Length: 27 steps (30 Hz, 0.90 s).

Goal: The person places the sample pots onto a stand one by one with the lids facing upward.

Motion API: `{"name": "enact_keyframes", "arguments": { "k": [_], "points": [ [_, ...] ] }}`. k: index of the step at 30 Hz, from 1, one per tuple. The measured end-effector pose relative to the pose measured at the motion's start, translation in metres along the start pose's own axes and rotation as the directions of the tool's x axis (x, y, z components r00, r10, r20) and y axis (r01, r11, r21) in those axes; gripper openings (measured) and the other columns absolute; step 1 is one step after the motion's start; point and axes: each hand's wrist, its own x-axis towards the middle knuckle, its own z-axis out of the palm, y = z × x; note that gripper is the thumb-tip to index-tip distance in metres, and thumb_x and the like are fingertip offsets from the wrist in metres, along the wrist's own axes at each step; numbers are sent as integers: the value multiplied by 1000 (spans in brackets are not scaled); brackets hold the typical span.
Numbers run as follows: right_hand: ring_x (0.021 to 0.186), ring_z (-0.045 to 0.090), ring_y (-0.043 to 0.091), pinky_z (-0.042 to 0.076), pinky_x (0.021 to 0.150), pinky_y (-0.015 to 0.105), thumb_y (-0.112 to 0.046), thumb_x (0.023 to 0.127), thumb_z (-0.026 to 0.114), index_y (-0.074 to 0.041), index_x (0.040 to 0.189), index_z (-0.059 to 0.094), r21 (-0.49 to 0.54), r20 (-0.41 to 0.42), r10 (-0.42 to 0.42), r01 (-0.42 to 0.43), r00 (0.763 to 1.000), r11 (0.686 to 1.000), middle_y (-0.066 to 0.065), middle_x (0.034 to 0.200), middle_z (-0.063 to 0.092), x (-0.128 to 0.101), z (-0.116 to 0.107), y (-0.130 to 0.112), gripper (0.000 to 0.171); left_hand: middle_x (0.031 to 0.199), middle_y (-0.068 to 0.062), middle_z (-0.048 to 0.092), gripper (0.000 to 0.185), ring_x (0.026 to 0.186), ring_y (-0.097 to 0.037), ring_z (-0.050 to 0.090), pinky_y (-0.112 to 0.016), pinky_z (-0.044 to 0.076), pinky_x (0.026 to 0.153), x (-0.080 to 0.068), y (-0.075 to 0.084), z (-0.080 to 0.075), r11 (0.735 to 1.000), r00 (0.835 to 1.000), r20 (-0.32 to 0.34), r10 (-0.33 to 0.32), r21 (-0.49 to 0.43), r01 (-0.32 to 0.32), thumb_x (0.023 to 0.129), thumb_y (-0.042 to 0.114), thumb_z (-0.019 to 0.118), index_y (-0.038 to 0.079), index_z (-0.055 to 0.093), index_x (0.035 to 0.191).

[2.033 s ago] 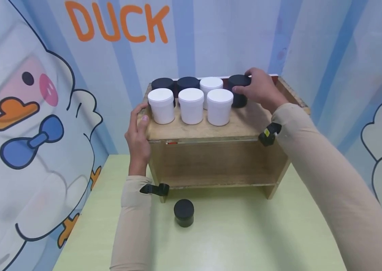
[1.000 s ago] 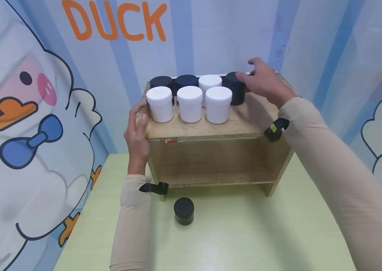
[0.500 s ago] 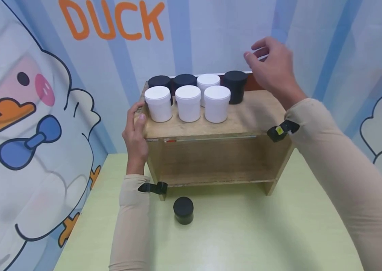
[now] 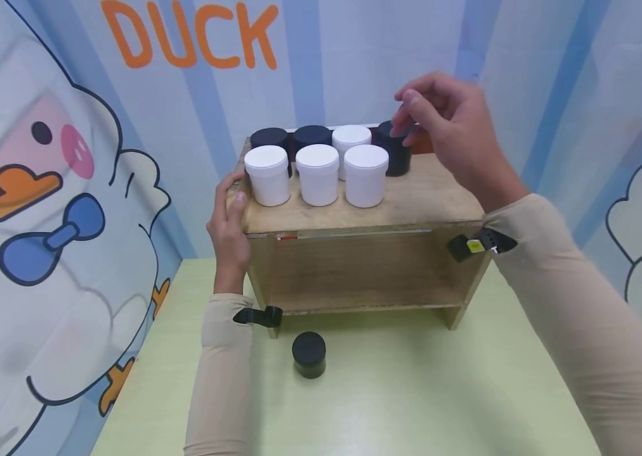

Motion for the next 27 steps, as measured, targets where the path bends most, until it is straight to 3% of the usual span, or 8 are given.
{"name": "enact_keyframes", "arguments": {
  "k": [8, 12, 20, 27],
  "points": [
    [74, 67, 21, 55, 66, 24, -4, 92, 67, -3, 102, 70, 222, 76, -123, 103, 989, 970, 7, 85, 71, -13, 5, 12, 10, 157, 4, 46, 47, 148, -19, 39, -56, 25, 121, -1, 0, 0, 1000, 1000, 5, -13, 7, 13, 97, 46, 39, 32, 52, 140],
    [73, 68, 20, 56, 66, 25, -3, 89, 72, -2, 101, 71, 262, 109, -139, 106, 984, 959, 8, 85, 72, -21, 7, 16, 12, 157, 4, 46, 47, 148, -20, 38, -56, 25, 121, -1, 1, 0, 1000, 1000, 4, -15, 8, 15, 97, 46, 39, 33, 52, 140],
    [82, 73, 16, 59, 75, 24, 3, 83, 75, -5, 105, 71, 118, 219, -164, 141, 962, 983, 3, 93, 75, -36, 16, 21, 24, 157, 4, 45, 47, 148, -19, 38, -56, 25, 122, 0, 1, 1, 1000, 1000, 7, -17, 8, 17, 97, 45, 39, 33, 52, 140],
    [86, 74, 19, 60, 74, 28, 6, 81, 73, -3, 114, 68, 108, 403, -183, 152, 897, 983, 2, 97, 77, -47, 28, 33, 34, 158, 5, 45, 47, 148, -19, 38, -56, 25, 122, 0, 0, 1, 1000, 1000, 3, -17, 15, 17, 97, 45, 38, 33, 52, 140]
  ]
}}
